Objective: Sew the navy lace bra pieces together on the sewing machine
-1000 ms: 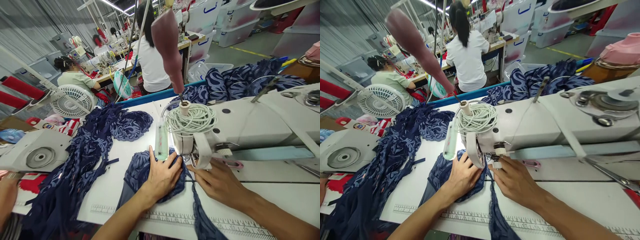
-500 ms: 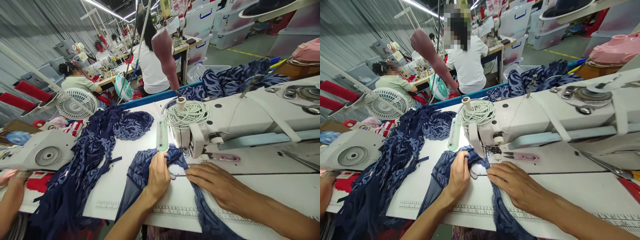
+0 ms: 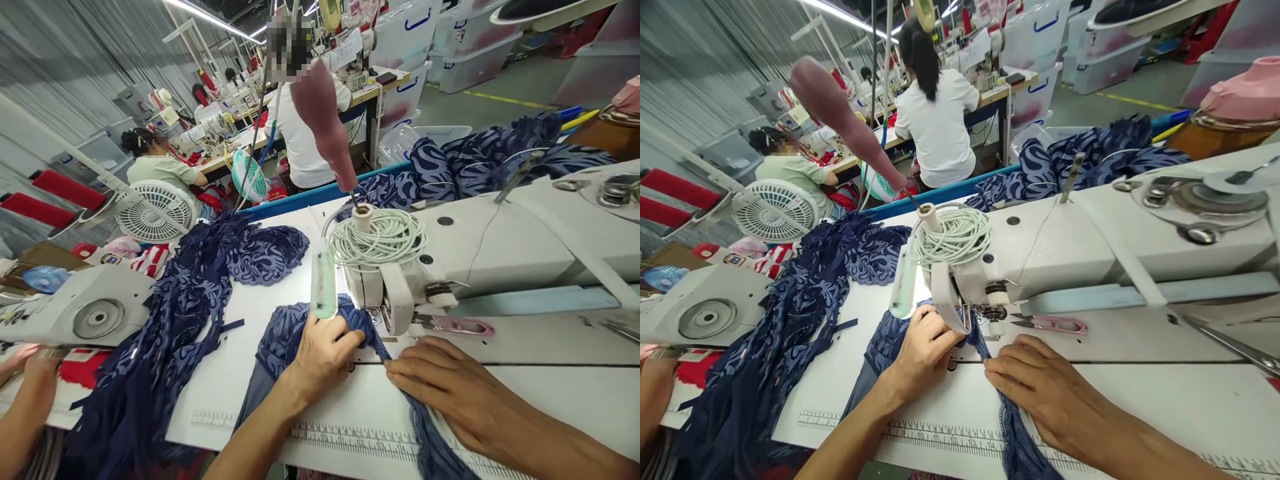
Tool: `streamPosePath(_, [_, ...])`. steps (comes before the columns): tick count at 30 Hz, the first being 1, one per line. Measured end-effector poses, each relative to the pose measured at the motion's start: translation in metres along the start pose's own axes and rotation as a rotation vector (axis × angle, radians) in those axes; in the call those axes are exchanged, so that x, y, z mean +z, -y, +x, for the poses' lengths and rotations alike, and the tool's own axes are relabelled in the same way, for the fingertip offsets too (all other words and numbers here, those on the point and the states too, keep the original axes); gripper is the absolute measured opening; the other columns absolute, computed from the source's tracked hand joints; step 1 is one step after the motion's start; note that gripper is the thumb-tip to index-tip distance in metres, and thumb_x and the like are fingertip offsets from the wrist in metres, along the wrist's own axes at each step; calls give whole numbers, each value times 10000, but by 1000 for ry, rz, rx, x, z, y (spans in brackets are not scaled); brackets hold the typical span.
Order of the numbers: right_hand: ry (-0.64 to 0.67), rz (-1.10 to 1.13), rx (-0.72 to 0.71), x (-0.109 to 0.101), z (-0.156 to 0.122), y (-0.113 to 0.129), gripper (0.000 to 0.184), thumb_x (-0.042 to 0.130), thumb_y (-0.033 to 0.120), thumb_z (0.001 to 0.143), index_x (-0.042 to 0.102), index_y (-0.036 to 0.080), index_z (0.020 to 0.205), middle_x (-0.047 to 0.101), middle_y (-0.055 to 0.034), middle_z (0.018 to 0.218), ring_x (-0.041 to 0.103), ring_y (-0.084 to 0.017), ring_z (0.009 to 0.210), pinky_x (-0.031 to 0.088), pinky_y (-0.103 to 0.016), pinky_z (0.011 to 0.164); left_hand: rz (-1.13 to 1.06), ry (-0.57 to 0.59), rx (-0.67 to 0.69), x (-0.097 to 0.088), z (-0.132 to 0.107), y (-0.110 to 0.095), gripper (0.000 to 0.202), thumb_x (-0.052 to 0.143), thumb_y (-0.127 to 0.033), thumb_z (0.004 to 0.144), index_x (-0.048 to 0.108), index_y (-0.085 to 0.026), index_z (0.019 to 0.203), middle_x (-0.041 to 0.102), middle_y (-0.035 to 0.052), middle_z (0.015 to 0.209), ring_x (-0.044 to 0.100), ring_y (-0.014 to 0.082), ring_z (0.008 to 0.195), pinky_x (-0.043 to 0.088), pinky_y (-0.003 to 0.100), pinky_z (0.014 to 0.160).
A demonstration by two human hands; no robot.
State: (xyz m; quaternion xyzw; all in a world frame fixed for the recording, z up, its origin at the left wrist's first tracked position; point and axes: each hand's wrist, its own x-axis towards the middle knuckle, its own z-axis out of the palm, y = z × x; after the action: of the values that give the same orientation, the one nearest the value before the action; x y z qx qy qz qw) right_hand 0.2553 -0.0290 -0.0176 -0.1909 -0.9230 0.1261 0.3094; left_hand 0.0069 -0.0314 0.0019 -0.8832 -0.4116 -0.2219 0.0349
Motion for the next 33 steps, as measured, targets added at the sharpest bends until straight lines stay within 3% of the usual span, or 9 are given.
streamPosePath(6, [-26, -45, -5, 0, -2, 0, 535, 401, -24, 778, 650, 212, 1189, 722, -16, 1106, 587, -173, 1022, 312, -371, 1082, -58, -14, -8, 3, -5, -13, 231, 510, -114, 941, 649, -170, 1117, 688, 73, 985, 609, 206, 1010, 434, 414, 968])
streamPosePath(11, [-14, -77, -10, 2, -6, -1, 542, 459, -4, 750, 648, 203, 1215, 712, 4, 1175, 580, -162, 1074, 249, -363, 1143, -80, -10, -23, 8, -11, -9, 282, 506, -111, 945, 631, -195, 1183, 715, 58, 1009, 623, 202, 1077, 389, 456, 1043])
streamPosePath(17, [16, -164, 15, 6, -3, -2, 646, 439, -22, 678, 629, 191, 1257, 662, -1, 1308, 528, -161, 1207, 139, -375, 1190, -73, -44, 35, 6, 6, 10, 221, 539, -94, 894, 664, -201, 1041, 712, 39, 994, 624, 192, 996, 415, 413, 973])
streamPosePath(20, [38, -188, 23, 6, 1, -2, 660, 441, -14, 677, 617, 190, 1280, 653, -11, 1317, 521, -160, 1219, 120, -380, 1194, -29, -51, -32, 7, 12, 1, 189, 520, -89, 875, 662, -186, 953, 698, 55, 939, 624, 204, 938, 422, 395, 910])
streamPosePath(24, [42, -194, 55, 5, 3, 0, 662, 493, 25, 677, 608, 224, 1298, 661, -27, 1269, 555, -189, 1149, 193, -426, 1166, 162, -90, -74, 11, 6, -18, 206, 492, -62, 883, 644, -159, 981, 651, 37, 780, 596, 189, 773, 398, 363, 803])
streamPosePath(29, [46, -228, 36, 4, 7, 5, 662, 518, 25, 642, 614, 235, 1263, 669, -34, 1231, 557, -191, 1159, 246, -441, 1151, 51, -99, -114, 7, 0, -20, 211, 478, -86, 907, 621, -172, 1037, 671, 30, 838, 593, 181, 804, 372, 399, 888])
streamPosePath(33, [17, -214, 24, 5, 5, 7, 602, 514, 39, 671, 628, 209, 1237, 684, -38, 1210, 545, -192, 1187, 171, -432, 1196, 87, -23, -48, 4, 0, -20, 248, 494, -65, 876, 617, -143, 1077, 689, 50, 876, 598, 199, 818, 355, 398, 827])
